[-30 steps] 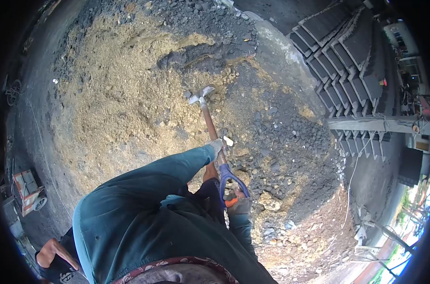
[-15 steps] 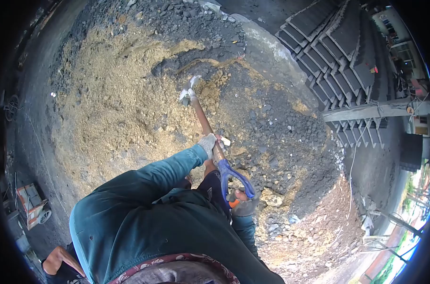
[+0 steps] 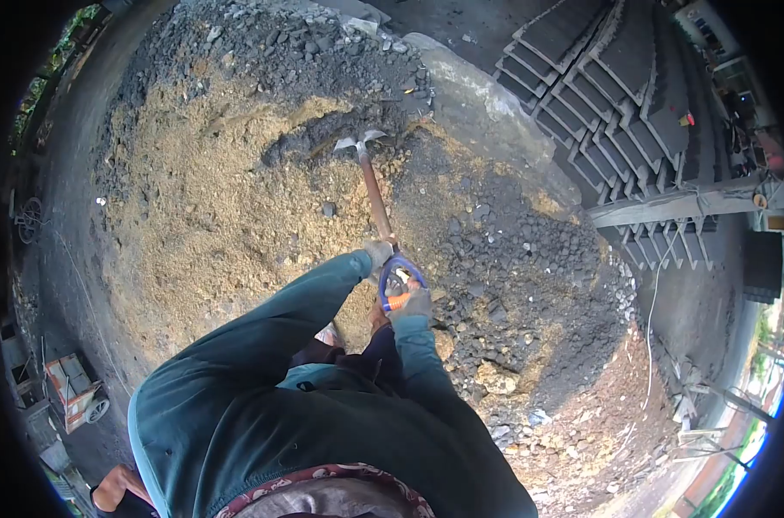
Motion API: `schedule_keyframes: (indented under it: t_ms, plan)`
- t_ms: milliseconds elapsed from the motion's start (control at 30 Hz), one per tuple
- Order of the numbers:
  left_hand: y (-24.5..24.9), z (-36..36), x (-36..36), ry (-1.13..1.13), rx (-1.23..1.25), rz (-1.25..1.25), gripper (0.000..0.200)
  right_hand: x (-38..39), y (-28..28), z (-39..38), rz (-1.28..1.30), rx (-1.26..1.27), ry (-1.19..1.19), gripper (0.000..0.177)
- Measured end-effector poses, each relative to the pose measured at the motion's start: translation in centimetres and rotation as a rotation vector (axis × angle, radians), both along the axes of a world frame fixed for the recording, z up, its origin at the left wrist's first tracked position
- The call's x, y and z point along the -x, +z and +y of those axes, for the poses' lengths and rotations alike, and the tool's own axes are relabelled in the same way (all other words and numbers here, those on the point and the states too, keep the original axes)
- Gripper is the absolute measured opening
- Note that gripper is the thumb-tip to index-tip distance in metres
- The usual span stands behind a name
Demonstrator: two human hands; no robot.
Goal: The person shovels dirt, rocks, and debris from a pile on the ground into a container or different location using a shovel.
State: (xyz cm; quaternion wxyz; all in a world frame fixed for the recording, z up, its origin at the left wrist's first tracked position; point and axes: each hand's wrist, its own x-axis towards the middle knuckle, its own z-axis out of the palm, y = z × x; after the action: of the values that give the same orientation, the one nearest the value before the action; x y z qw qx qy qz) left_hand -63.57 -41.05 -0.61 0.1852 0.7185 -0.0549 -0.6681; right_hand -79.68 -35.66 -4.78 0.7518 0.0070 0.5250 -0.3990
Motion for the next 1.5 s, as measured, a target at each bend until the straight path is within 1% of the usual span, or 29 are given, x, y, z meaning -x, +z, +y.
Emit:
schedule_keyframes:
  t_ms: [33, 67, 133, 167, 200, 233, 300, 400, 433, 467, 500, 533, 567, 633, 767, 800, 867, 933, 967, 1000, 1033, 1067, 1100, 1133, 1200, 1267, 1333, 1433, 1500]
  plan:
    - [-1.9, 0.8, 0.1, -0.047, 0.075, -0.098, 0.071, -0.3, 1.6, 1.3, 0.001, -0.017, -0.039, 0.014]
    - [-5.6, 1.9, 0.7, -0.094, 0.152, -0.191, 0.07, -0.4, 4.1, 2.5, 0.006, -0.033, -0.079, 0.014]
    - [-13.5, 3.3, 2.5, -0.085, 0.222, -0.322, 0.053, 0.1, 6.9, 4.2, -0.054, 0.005, -0.082, 0.014]
    - [-15.3, 4.1, 3.0, -0.082, 0.256, -0.391, 0.044, 1.7, 7.8, 5.1, -0.113, 0.051, -0.047, 0.015]
    - [-13.8, 4.8, 3.1, 0.029, 0.263, -0.131, 0.037, 2.4, 8.7, 6.3, -0.169, 0.096, -0.014, 0.016]
    - [-11.1, 5.5, 3.0, 0.139, 0.263, 0.131, 0.03, 0.4, 14.9, 6.7, -0.012, 0.069, 0.009, 0.007]
    - [-7.3, 7.8, 2.8, 0.598, 0.333, 0.665, 0.015, 0.4, 17.5, 9.3, 0.099, 0.143, 0.055, 0.009]
    - [-0.7, 12.0, 1.7, 0.684, 0.189, 0.699, 0.017, -0.1, 20.9, 13.5, 0.143, 0.233, 0.102, 0.01]
    - [0.4, 12.9, 1.5, 0.732, 0.115, 0.71, 0.014, 0.3, 20.6, 15.0, 0.18, 0.242, 0.104, 0.01]
    - [-0.3, 13.6, 2.0, 0.711, 0.134, 0.681, 0.013, 0.8, 20.1, 16.0, 0.216, 0.256, 0.111, 0.01]
    - [-2.2, 14.2, 3.0, 0.693, 0.156, 0.65, 0.013, 1.9, 19.0, 16.4, 0.148, 0.164, 0.057, 0.008]
    - [-4.3, 14.8, 4.1, 0.676, 0.175, 0.617, 0.012, 1.9, 19.2, 16.6, 0.174, 0.161, 0.064, 0.006]
    - [-4.6, 15.5, 4.2, 0.703, 0.264, 0.62, 0.009, 1.8, 19.7, 16.8, 0.198, 0.154, 0.067, 0.004]
    - [-5.2, 15.8, 4.9, 0.734, 0.305, 0.595, 0.008, 1.7, 20.6, 17.2, 0.202, 0.138, 0.054, 0.005]
    - [-6.4, 12.7, 4.5, 0.725, 0.426, 0.455, 0.01, 1.2, 22.2, 13.7, 0.1, 0.149, 0.048, 0.008]
    - [-5.6, 11.2, 3.7, 0.706, 0.397, 0.394, 0.011, 0.5, 23.2, 12.2, 0.064, 0.164, 0.076, 0.007]
    - [-3.7, 7.3, 1.5, 0.675, 0.342, 0.271, 0.014, -0.1, 22.0, 8.4, -0.041, 0.197, 0.093, 0.005]
    - [-1.5, 3.1, -0.5, 0.595, 0.386, 0.156, 0.019, 0.1, 16.8, 3.7, -0.171, 0.229, 0.071, 0.005]
    - [-1.2, 0.7, -1.6, 0.551, 0.409, 0.097, 0.022, -0.9, 13.8, 0.7, -0.104, 0.22, 0.063, 0.006]
    - [-2.3, -1.5, -2.1, 0.384, 0.348, -0.047, 0.024, -2.4, 11.5, -1.8, -0.03, 0.206, 0.049, 0.008]
    - [-4.5, -3.7, -2.1, 0.217, 0.282, -0.181, 0.027, -3.9, 11.1, -3.9, 0.223, 0.096, 0.105, 0.01]
    - [-7.2, -5.4, -1.6, 0.05, 0.213, -0.312, 0.03, -3.1, 11.4, -4.5, 0.388, 0.132, 0.237, 0.007]
    - [-11.0, -6.5, -0.3, -0.063, 0.286, -0.403, 0.037, -1.2, 9.6, -4.9, 0.28, 0.102, 0.154, 0.005]
    - [-10.6, -7.2, 1.1, -0.037, 0.192, -0.316, 0.037, 1.6, 6.5, -4.5, 0.175, 0.069, 0.073, 0.002]
    - [-9.4, -5.3, 6.2, 0.01, -0.042, -0.112, 0.041, 9.7, 4.2, -2.4, -0.051, 0.109, 0.04, 0.002]
    - [-10.6, -4.8, 12.8, 0.098, -0.019, -0.18, 0.036, 13.7, 8.7, -1.5, 0.172, -0.037, -0.003, 0.002]
    - [-10.9, -4.4, 18.1, 0.222, 0.029, -0.189, 0.031, 17.3, 12.1, -1.1, 0.205, -0.045, 0.04, 0.01]
    - [-8.3, -5.4, 21.7, 0.429, -0.044, 0.111, 0.025, 20.8, 16.1, -0.9, 0.241, -0.086, -0.081, 0.021]
    - [-6.8, -4.5, 24.3, 0.518, -0.091, 0.233, 0.022, 25.7, 15.3, 0.8, 0.155, 0.013, 0.004, 0.031]
